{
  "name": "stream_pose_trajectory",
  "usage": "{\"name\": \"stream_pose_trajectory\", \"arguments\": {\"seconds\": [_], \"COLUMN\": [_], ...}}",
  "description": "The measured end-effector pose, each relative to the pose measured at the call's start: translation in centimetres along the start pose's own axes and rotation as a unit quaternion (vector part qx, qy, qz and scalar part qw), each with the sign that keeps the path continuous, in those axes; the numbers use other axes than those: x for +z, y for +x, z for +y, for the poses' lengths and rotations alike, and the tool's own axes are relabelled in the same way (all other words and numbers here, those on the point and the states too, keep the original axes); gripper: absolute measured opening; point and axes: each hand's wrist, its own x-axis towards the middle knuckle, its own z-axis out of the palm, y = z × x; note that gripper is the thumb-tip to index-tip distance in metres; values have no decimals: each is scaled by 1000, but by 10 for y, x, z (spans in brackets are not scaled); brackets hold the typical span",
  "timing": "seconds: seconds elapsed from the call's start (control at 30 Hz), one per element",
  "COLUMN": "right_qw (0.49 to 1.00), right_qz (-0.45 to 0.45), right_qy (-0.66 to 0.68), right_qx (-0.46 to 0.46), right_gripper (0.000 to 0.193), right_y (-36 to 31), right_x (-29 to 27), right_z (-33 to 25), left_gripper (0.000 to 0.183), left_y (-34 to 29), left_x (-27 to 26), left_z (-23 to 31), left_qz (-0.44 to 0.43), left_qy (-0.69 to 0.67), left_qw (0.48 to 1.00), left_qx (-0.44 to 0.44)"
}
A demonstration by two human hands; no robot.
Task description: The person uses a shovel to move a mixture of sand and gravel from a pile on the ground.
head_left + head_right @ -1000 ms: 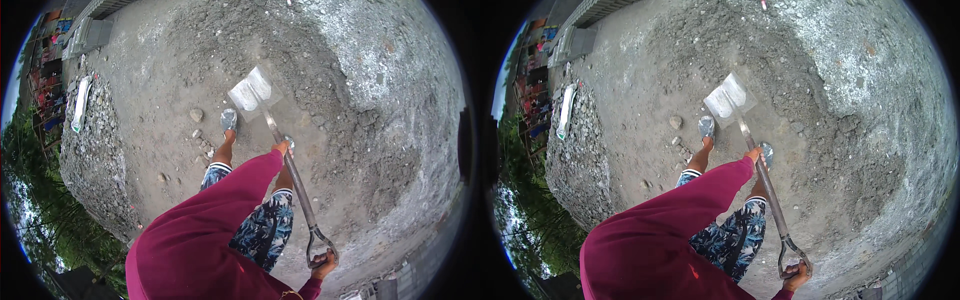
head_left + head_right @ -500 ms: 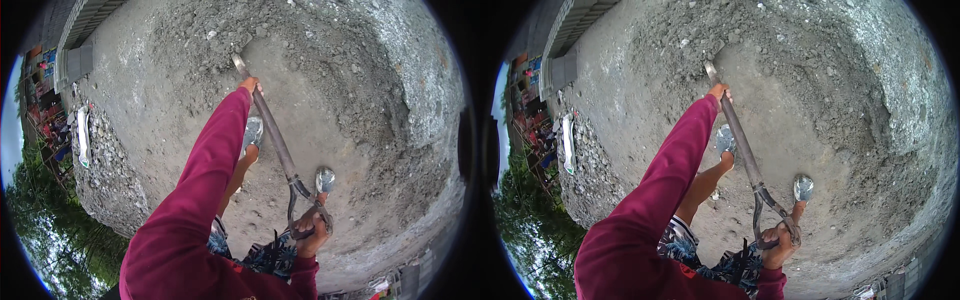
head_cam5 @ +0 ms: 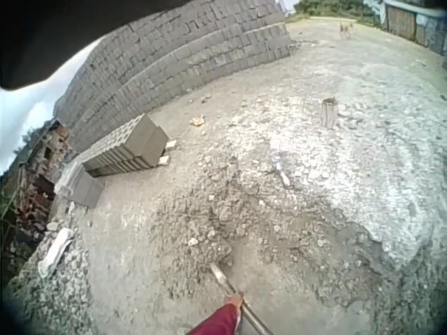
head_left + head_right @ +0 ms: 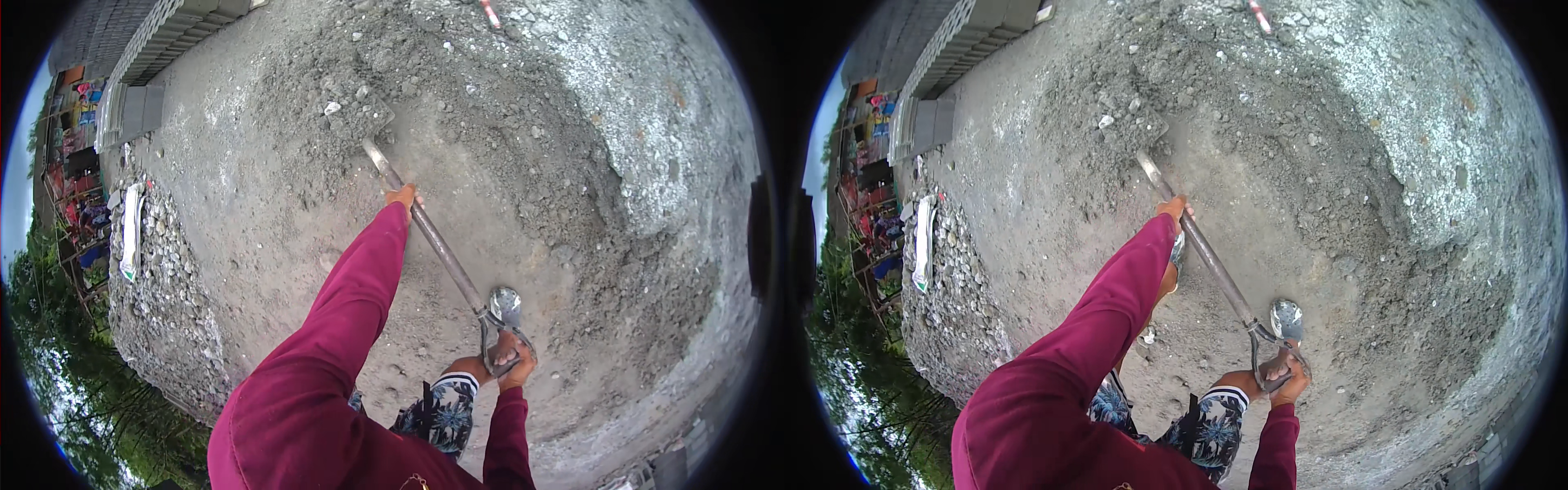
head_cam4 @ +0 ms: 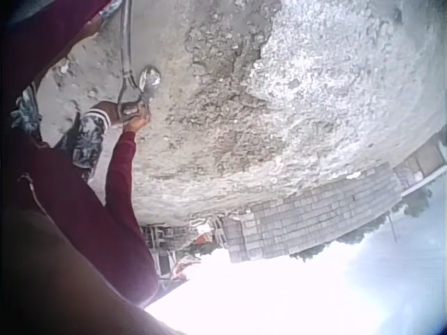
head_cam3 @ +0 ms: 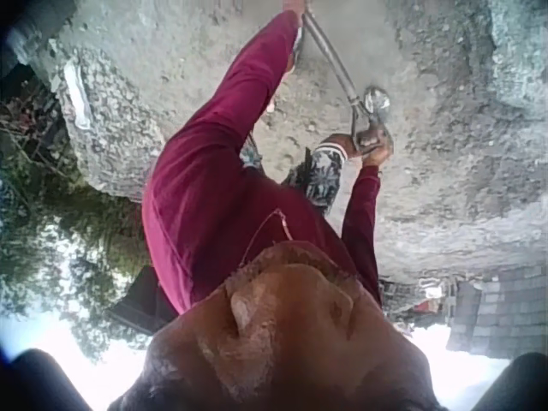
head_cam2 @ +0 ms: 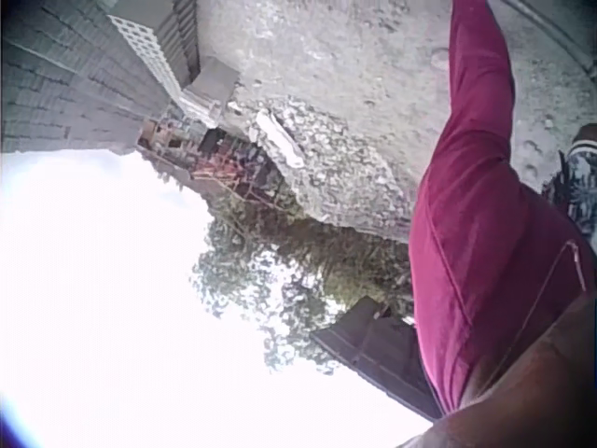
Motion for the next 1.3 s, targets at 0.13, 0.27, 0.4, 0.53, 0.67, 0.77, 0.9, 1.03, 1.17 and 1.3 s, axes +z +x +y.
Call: {"name": "stream_pose_trajectory", "arguments": {"seconds": [0.13, 0.27, 0.4, 0.53, 0.67, 0.77, 0.9, 1.03, 1.17, 1.3], "right_qw": [996, 991, 973, 931, 880, 789, 688, 698, 548, 346], "right_qz": [-2, -18, -20, 0, 34, -43, -190, -333, -506, -593], "right_qy": [-45, -65, -141, -238, -343, -519, -614, -604, -665, -691], "right_qx": [-79, -119, -181, -278, -327, -327, -339, -190, 45, 224], "right_gripper": [12, 13, 16, 17, 33, 35, 36, 22, 9, 24], "right_y": [-95, -184, -291, -368, -397, -429, -450, -404, -461, -664], "right_x": [-72, -168, -230, -304, -358, -350, -326, -314, -355, -490], "right_z": [-65, -147, -239, -315, -380, -389, -303, -135, 129, 326], "left_gripper": [25, 26, 30, 26, 22, 16, 13, 18, 21, 35], "left_y": [-126, -272, -399, -503, -548, -565, -582, -606, -717, -901], "left_x": [-3, 9, 21, 28, -4, -60, -209, -430, -699, -850], "left_z": [-33, -76, -133, -207, -290, -354, -446, -582, -754, -867], "left_qz": [-16, -50, -85, -133, -146, -124, -17, 146, 382, 594], "left_qy": [-29, -111, -183, -292, -428, -529, -639, -728, -748, -658], "left_qw": [999, 993, 978, 943, 882, 828, 760, 667, 541, 459], "left_qx": [-2, -11, -56, -90, -130, -135, -120, -70, 44, 48]}}
